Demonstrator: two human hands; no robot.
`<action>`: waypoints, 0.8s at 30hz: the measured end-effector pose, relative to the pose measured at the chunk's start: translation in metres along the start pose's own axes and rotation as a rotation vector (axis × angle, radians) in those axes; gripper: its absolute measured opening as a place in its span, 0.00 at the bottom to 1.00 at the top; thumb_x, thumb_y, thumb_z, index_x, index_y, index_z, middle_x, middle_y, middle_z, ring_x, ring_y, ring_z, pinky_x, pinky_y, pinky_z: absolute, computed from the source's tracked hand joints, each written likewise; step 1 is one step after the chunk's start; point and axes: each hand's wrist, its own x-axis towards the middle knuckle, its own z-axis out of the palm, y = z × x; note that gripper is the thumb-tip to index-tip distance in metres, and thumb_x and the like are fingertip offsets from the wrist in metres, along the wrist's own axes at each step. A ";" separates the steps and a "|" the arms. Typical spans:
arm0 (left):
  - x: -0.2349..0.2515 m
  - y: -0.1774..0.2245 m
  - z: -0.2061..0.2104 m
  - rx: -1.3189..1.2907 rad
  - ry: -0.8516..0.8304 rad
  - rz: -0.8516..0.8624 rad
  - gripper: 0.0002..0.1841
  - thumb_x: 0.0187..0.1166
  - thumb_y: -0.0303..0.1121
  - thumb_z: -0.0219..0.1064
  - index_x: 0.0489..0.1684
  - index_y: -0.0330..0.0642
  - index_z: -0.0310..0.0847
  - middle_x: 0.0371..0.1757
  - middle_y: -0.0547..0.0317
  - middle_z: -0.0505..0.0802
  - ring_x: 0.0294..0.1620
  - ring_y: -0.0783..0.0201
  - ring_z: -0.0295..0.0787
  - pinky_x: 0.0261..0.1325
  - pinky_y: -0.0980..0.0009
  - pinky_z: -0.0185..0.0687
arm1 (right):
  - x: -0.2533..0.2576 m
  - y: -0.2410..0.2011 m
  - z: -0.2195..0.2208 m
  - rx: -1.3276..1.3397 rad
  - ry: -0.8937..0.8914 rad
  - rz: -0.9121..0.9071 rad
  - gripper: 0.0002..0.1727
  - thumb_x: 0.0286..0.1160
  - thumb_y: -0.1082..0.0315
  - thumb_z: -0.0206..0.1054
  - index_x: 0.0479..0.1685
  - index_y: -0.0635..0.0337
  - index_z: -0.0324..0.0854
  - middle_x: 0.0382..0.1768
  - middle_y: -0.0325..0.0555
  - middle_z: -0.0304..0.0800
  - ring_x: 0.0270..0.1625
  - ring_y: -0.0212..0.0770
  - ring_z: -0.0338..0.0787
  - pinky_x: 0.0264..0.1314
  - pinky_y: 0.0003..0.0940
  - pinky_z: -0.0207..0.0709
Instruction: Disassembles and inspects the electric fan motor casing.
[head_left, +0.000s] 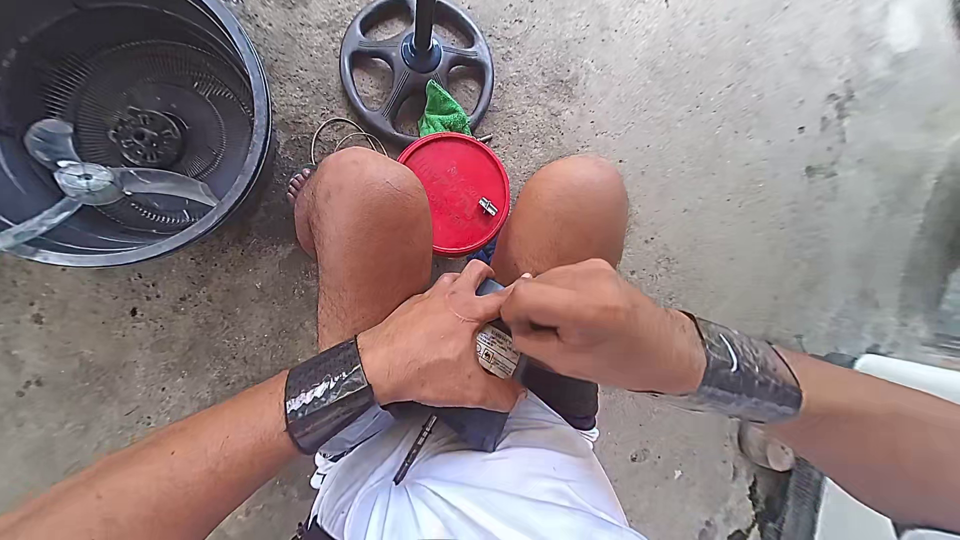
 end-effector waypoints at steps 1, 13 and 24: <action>0.000 -0.001 0.001 0.001 0.015 0.000 0.49 0.50 0.73 0.75 0.81 0.71 0.70 0.76 0.58 0.75 0.71 0.57 0.76 0.59 0.54 0.81 | -0.002 0.006 0.001 0.097 0.023 0.070 0.04 0.73 0.74 0.67 0.32 0.57 0.84 0.24 0.36 0.86 0.27 0.24 0.82 0.27 0.20 0.74; 0.001 0.002 -0.002 -0.003 -0.038 0.019 0.56 0.55 0.71 0.73 0.94 0.71 0.53 0.77 0.54 0.75 0.71 0.52 0.75 0.59 0.49 0.81 | -0.003 -0.010 -0.004 -0.183 -0.053 -0.167 0.06 0.80 0.72 0.61 0.35 0.57 0.81 0.18 0.41 0.75 0.20 0.38 0.76 0.19 0.31 0.66; 0.002 0.000 -0.001 -0.014 -0.033 0.008 0.56 0.54 0.71 0.73 0.93 0.73 0.53 0.77 0.58 0.75 0.71 0.55 0.76 0.59 0.50 0.81 | -0.007 -0.009 -0.002 -0.152 -0.003 -0.115 0.06 0.80 0.71 0.62 0.35 0.56 0.82 0.18 0.39 0.74 0.20 0.35 0.75 0.20 0.29 0.66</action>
